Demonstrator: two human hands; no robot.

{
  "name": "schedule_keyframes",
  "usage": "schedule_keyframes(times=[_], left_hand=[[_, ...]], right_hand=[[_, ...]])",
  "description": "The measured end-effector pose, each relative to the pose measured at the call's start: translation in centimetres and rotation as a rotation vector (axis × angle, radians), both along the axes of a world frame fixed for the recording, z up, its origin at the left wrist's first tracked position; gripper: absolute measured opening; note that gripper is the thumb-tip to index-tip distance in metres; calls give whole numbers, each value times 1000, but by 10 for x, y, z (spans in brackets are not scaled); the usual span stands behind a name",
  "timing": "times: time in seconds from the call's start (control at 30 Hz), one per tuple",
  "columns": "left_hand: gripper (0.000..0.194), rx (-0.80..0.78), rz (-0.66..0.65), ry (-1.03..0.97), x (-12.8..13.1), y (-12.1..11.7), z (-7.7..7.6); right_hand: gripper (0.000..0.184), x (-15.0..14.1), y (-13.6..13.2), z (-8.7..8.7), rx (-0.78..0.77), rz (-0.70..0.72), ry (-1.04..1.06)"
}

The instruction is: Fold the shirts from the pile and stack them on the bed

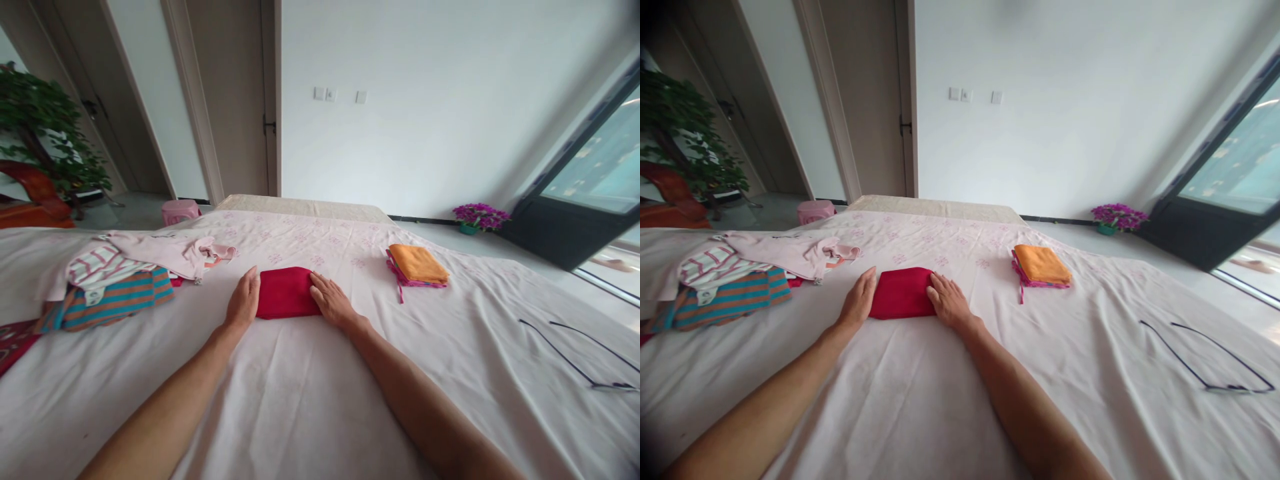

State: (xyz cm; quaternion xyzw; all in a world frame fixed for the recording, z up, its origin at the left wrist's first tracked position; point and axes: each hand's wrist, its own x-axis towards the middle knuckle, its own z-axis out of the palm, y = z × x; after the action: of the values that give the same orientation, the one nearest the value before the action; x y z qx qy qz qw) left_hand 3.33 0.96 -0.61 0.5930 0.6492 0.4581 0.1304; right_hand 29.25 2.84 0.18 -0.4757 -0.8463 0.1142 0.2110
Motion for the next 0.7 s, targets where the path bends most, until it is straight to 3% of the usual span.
schedule_keyframes(times=[0.07,0.17,0.37,0.7], left_hand=[[50,-8,94,-44,-5,2,2],[46,-73,134,3,-7,2,5],[41,-102,102,103,-3,-1,9],[41,-109,79,276,-4,2,9]], right_hand=[[57,3,6,0,-12,-45,59],[52,4,12,1,12,-51,89],[43,3,11,2,26,-53,89],[45,1,8,3,17,-81,62]])
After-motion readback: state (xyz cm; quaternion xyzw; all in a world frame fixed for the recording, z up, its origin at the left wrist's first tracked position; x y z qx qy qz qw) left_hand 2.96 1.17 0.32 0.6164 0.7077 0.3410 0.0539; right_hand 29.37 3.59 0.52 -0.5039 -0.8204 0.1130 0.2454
